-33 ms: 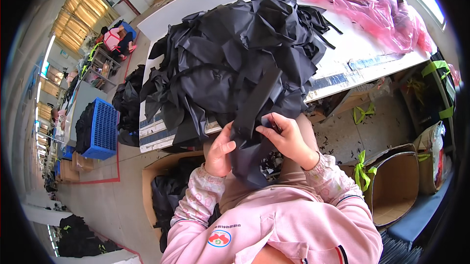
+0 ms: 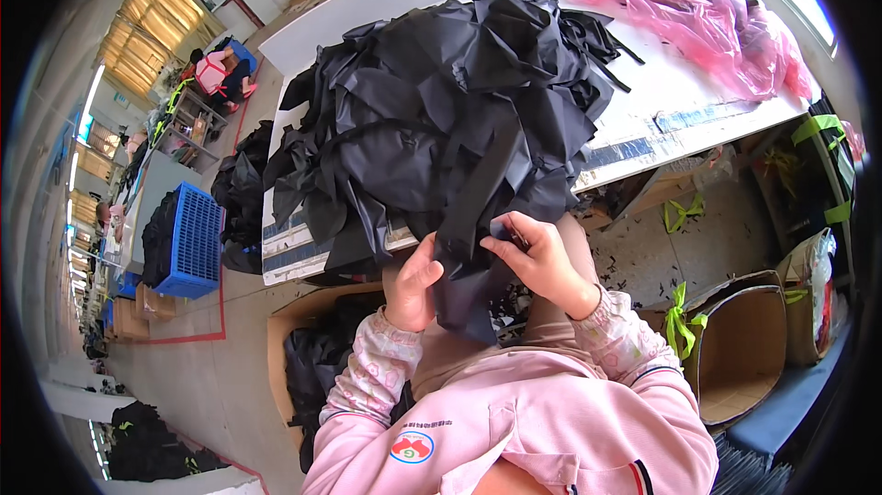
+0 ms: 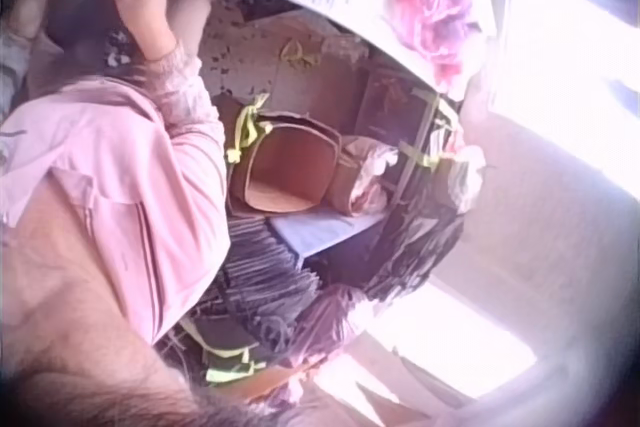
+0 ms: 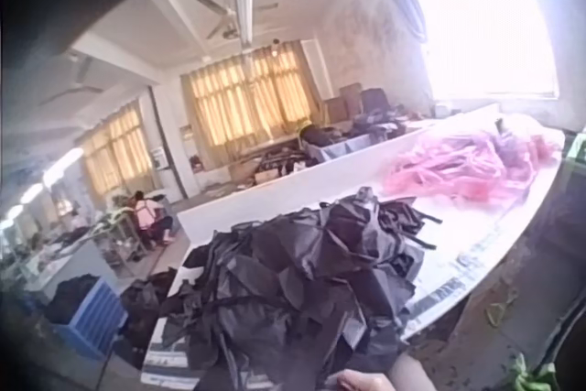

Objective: Trimming excess material from black fabric pieces with scissors at a workshop table.

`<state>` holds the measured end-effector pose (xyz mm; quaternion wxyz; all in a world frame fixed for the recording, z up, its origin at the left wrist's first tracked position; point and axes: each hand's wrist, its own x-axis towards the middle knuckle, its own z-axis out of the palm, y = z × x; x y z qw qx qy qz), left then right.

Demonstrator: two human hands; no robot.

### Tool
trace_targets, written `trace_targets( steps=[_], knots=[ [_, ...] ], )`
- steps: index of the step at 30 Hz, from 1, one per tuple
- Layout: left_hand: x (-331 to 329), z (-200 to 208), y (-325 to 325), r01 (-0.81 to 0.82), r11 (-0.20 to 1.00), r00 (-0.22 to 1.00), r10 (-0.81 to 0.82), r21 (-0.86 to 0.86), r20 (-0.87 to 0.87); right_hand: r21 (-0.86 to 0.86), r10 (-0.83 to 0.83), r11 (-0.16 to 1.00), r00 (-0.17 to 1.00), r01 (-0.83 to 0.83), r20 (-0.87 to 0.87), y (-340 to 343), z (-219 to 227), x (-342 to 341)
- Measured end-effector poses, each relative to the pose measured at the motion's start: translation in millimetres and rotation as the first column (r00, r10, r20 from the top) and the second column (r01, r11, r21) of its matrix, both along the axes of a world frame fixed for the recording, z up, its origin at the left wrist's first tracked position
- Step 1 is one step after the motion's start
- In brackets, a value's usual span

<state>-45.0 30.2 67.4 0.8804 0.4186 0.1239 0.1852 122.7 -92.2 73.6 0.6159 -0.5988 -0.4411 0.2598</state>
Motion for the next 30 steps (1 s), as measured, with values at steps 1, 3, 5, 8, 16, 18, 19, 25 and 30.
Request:
trace_targets(
  steps=[1, 3, 5, 8, 16, 18, 19, 25, 30],
  knots=[
    [-0.2, -3.0, -0.6, 0.022, 0.999, 0.997, -0.024, -0.026, -0.073, 0.024, -0.032, 0.999, 0.994, 0.029, 0.104, -1.4, 3.6, -1.0],
    [-0.2, -8.5, -3.3, -0.015, 0.996, 0.996, 0.023, 0.089, -0.082, 0.056, -0.018, 0.998, 0.992, 0.011, 0.128, -2.5, 4.0, -2.6],
    [-3.9, -19.8, 4.0, -0.052, 0.93, 0.956, 0.151, 0.364, -0.251, 0.103, -0.002, 0.995, 0.985, -0.016, 0.17, -3.9, 2.8, -3.0],
    [-3.1, -26.2, 12.2, -0.227, 0.926, 0.947, 0.282, 0.301, -0.154, 0.025, -0.118, 0.993, 0.986, 0.116, 0.116, -13.5, 15.3, -0.3],
    [-0.6, -10.6, 15.7, -0.352, 0.88, 0.927, 0.374, 0.319, -0.007, 0.001, -0.225, 0.974, 0.972, 0.225, 0.063, -24.6, -18.9, 22.8],
    [-1.5, -10.6, 17.6, -0.31, 0.861, 0.938, 0.346, 0.404, -0.019, 0.001, -0.239, 0.971, 0.968, 0.24, 0.076, -27.0, -17.3, 21.6],
    [-2.8, -11.4, 18.3, -0.311, 0.86, 0.937, 0.348, 0.404, -0.019, 0.001, -0.238, 0.971, 0.968, 0.239, 0.076, -27.9, -18.5, 21.6],
    [1.4, -3.8, 4.0, -0.265, 0.917, 0.958, 0.285, 0.296, -0.024, 0.012, -0.245, 0.969, 0.964, 0.248, -0.104, -30.0, -16.4, 14.8],
    [-2.3, -10.8, 12.7, -0.322, 0.889, 0.935, 0.353, 0.327, -0.04, -0.072, -0.218, 0.975, 0.962, 0.209, -0.164, -41.5, -34.1, 21.1]
  ],
)
